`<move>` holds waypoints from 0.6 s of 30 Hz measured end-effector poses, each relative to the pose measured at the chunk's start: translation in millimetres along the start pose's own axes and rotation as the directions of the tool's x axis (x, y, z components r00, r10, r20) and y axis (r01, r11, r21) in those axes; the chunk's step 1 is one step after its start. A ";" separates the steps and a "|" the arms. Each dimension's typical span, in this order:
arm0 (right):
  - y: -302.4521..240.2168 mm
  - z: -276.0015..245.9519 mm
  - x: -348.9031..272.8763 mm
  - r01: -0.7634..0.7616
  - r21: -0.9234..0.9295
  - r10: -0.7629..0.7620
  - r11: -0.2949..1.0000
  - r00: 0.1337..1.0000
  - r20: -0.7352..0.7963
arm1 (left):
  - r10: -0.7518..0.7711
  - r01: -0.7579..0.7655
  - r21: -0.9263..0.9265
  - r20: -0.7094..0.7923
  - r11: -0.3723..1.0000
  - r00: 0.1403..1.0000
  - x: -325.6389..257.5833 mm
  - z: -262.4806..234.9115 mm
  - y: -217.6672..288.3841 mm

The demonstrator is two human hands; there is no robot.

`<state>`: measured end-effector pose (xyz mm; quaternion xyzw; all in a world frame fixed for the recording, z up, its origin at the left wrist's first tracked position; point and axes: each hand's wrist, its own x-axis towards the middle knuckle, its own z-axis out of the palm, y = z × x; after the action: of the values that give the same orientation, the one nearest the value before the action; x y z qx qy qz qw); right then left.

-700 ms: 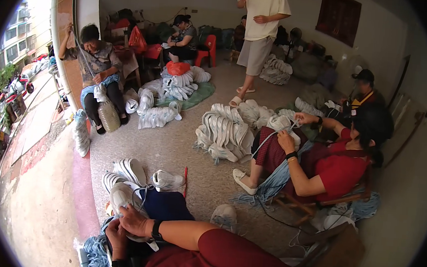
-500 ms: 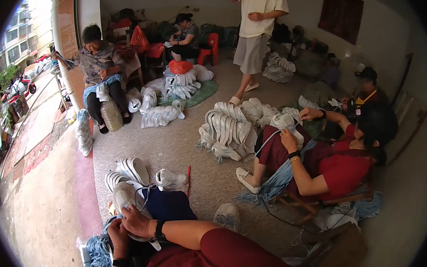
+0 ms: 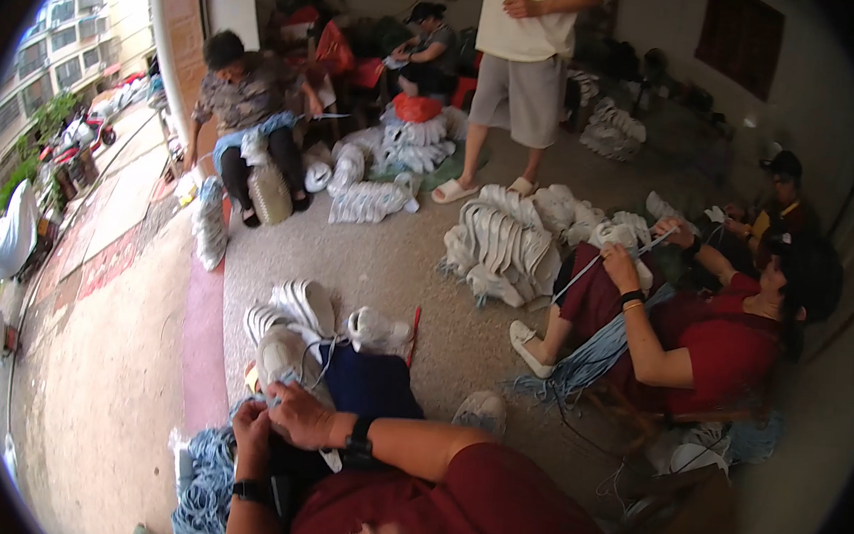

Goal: Lacing white athletic shoes in a manufacturing or assembly setting.

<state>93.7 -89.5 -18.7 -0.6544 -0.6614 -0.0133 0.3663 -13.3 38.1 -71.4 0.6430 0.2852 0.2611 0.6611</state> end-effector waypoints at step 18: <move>25.7 -62.1 -68.0 -0.322 0.906 0.370 0.274 0.905 0.209 | 0.420 -0.464 0.595 0.222 0.656 0.880 -10.2 47.5 53.9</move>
<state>136.7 -174.9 -19.3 -0.4591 -0.3857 0.4265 0.6771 14.6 -0.5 -16.6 0.8845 0.1694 0.2816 0.3311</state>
